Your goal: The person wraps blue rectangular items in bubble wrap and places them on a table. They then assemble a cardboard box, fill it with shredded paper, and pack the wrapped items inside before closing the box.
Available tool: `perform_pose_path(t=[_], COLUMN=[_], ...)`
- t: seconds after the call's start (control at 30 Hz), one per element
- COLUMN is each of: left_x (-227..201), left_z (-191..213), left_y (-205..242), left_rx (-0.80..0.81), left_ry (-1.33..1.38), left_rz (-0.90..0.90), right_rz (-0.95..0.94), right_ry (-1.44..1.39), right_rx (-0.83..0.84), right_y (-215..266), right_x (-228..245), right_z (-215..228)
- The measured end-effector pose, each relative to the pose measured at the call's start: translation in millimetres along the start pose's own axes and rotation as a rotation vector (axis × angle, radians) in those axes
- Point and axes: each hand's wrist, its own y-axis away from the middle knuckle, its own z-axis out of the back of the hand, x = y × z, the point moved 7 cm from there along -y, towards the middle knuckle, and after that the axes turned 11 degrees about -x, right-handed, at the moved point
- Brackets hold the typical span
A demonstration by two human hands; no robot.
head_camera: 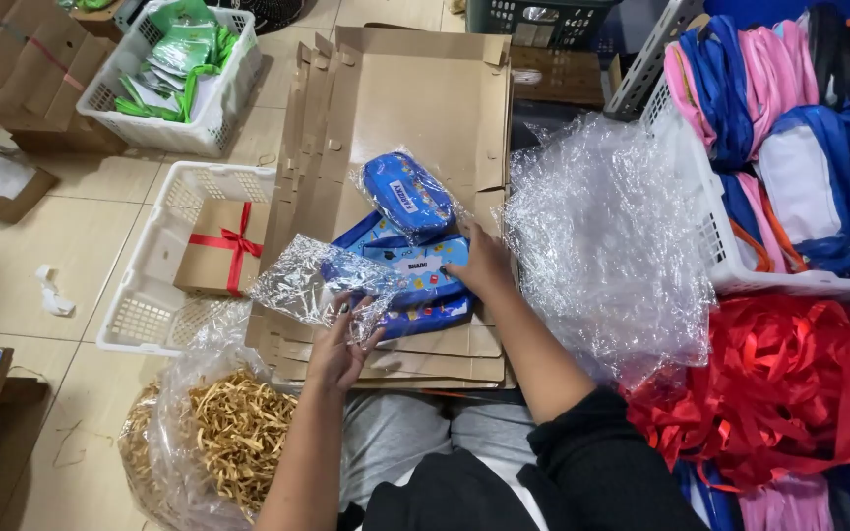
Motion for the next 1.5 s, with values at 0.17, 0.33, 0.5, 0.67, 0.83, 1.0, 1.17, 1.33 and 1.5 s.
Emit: perform_pose_path(t=[0.17,0.33,0.5,0.67,0.83,1.0,1.17,1.33,1.5], left_x=[19,56,35,27,30,26,10,-1,-16], left_z=[12,28,-13,-15,-12,-23,-43,-57,-73], left_y=[-14,-48,-1,-2,-7,5,28,42,62], left_rx=[-0.012,0.031,0.017,-0.017,-0.015,0.006,0.065,0.167,0.267], left_ry=[0.24,0.458,0.241,0.157,0.175,0.196,0.088,-0.003,-0.144], left_rz=[0.057,0.123,0.043,-0.086,-0.164,-0.199,-0.293,-0.415,-0.607], right_rz=[0.041,-0.028,-0.237,-0.31,-0.278,-0.246,-0.217,-0.151,-0.074], right_ry=[-0.003,-0.19,-0.454,-0.7,-0.88,-0.985,-1.009,-1.023,-1.121], right_rx=[-0.067,-0.027,0.316,0.17,0.053,0.029,0.023,0.001,-0.092], right_y=[15,40,88,103,106,108,110,111,113], right_x=[2,-27,-34,-65,-78,-68,-49,-50,-36], right_z=[16,25,43,46,53,49,45,29,34])
